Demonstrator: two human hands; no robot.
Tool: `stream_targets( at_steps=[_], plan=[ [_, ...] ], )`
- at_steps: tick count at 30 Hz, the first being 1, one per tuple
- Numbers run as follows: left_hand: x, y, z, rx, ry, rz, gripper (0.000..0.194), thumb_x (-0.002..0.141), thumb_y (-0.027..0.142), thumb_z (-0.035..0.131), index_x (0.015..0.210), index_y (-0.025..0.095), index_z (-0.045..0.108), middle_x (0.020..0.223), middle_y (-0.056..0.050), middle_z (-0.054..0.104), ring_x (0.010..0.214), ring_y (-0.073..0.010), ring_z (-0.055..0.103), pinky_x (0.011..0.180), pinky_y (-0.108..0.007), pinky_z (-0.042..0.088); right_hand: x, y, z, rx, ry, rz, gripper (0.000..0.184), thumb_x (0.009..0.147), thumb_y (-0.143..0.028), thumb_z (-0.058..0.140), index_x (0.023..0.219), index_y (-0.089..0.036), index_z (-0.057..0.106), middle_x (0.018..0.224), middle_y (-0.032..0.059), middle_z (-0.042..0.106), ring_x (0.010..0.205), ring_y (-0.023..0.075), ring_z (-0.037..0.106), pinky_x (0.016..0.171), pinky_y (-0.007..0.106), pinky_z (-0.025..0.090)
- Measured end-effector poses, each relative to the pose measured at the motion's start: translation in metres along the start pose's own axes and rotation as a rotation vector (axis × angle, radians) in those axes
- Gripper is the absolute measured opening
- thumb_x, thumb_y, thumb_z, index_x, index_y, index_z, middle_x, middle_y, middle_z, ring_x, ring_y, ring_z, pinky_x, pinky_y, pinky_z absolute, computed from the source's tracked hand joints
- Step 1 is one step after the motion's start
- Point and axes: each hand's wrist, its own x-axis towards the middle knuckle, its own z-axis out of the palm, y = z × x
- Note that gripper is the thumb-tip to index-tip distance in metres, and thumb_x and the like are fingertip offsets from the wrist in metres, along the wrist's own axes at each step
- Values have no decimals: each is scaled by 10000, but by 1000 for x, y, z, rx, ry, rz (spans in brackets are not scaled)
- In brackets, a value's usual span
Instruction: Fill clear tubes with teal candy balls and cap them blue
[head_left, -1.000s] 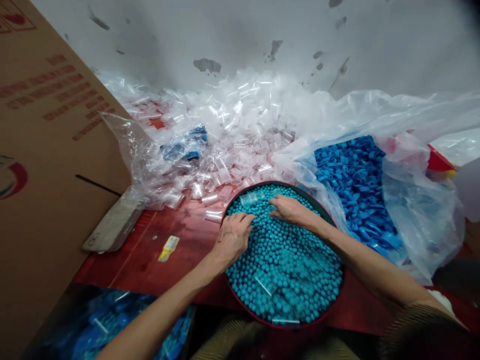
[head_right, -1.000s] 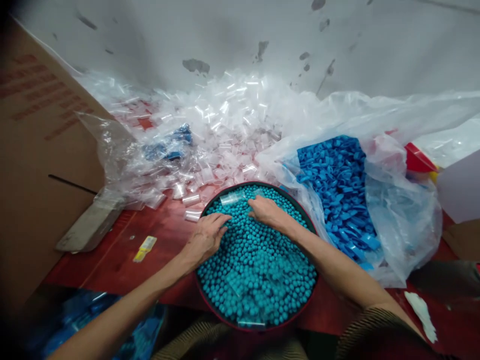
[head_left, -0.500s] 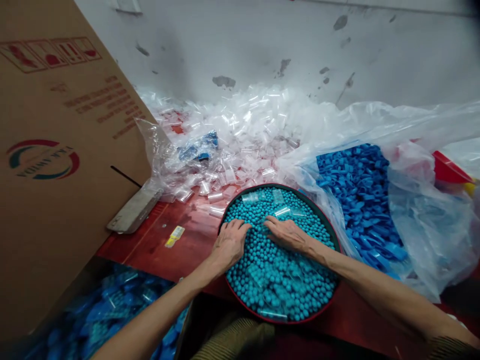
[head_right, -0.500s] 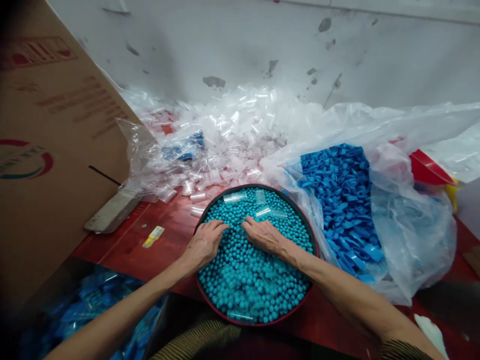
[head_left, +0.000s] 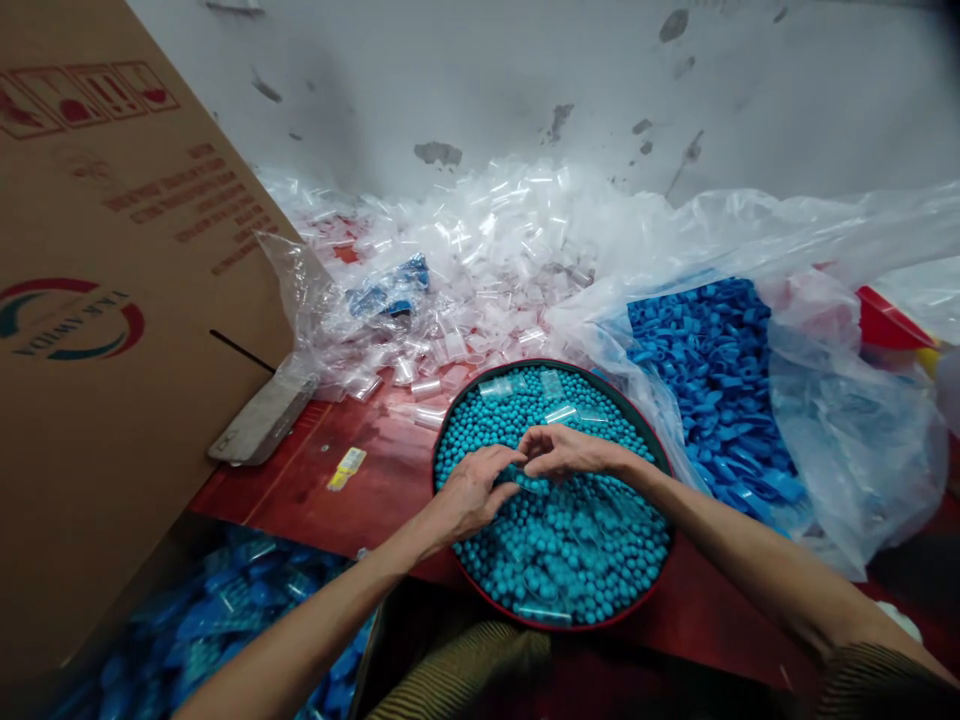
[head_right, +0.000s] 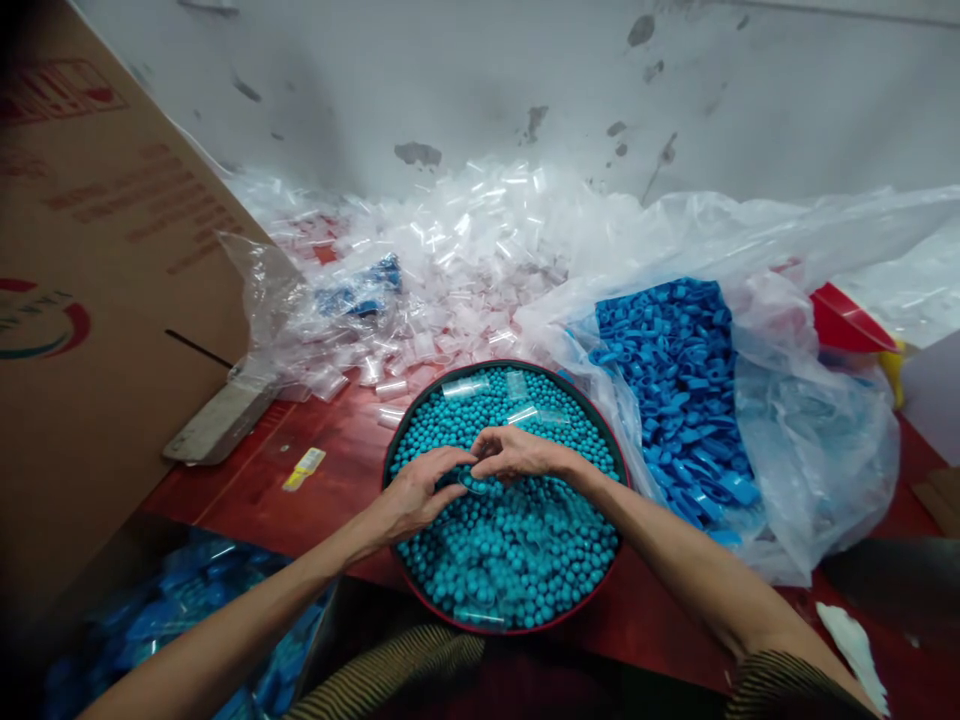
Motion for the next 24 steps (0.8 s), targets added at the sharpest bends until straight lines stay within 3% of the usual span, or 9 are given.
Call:
stream_targets(
  at_steps=[5,9,12,14,16,18,20,24],
  plan=[
    [-7,-5,2,-57,-28,-40,285,744,216,531,1029,205,520,1008,-35,584,938,-166,515,839,-297,380,1,0,12,-37,51,10,368,648,-398,626,895,-143,527,624,-52,504,456,48,416,418,168,327],
    [-20,0,-4,72,-151,-23,214,754,217,523,965,228,553,960,-17,591,915,-166,509,818,-302,368,-2,-1,24,-418,45,-137,323,689,-409,589,882,-150,597,729,-4,593,624,111,527,556,206,389],
    [-27,8,-11,162,-263,27,292,756,294,532,1044,252,519,1032,-25,564,986,-192,466,849,-338,340,-7,-7,19,-694,89,-218,254,768,-362,518,915,-176,610,840,19,632,774,144,565,673,220,397],
    [-28,13,-14,181,-253,29,324,775,367,495,1076,247,503,1070,-38,546,1008,-201,450,869,-357,327,-9,-11,5,-870,293,-124,239,811,-330,460,951,-189,592,917,40,629,858,162,563,722,234,392],
    [-25,14,-12,191,-184,12,339,799,403,443,1087,232,498,1106,-50,526,1023,-199,440,884,-363,319,-8,-13,-10,-1047,560,83,274,824,-362,429,981,-183,565,948,76,618,895,195,559,735,267,393],
    [-20,11,-8,196,-121,8,351,809,405,423,1101,224,489,1131,-55,511,1039,-194,432,892,-358,317,-5,-13,-21,-1172,709,284,342,800,-435,446,994,-169,539,955,110,604,882,220,566,713,285,402],
    [-17,8,-3,209,-111,29,342,804,402,433,1094,231,497,1112,-49,524,1040,-196,431,892,-361,316,-1,-10,-25,-1237,705,376,372,765,-463,488,980,-163,527,952,121,592,851,222,576,684,277,409],
    [-18,3,6,269,-139,42,298,795,400,447,1046,263,529,1044,-31,558,1045,-227,421,889,-410,296,6,-4,-21,-1272,624,368,306,773,-410,496,949,-162,527,939,120,590,836,222,580,660,268,411]
  ],
)
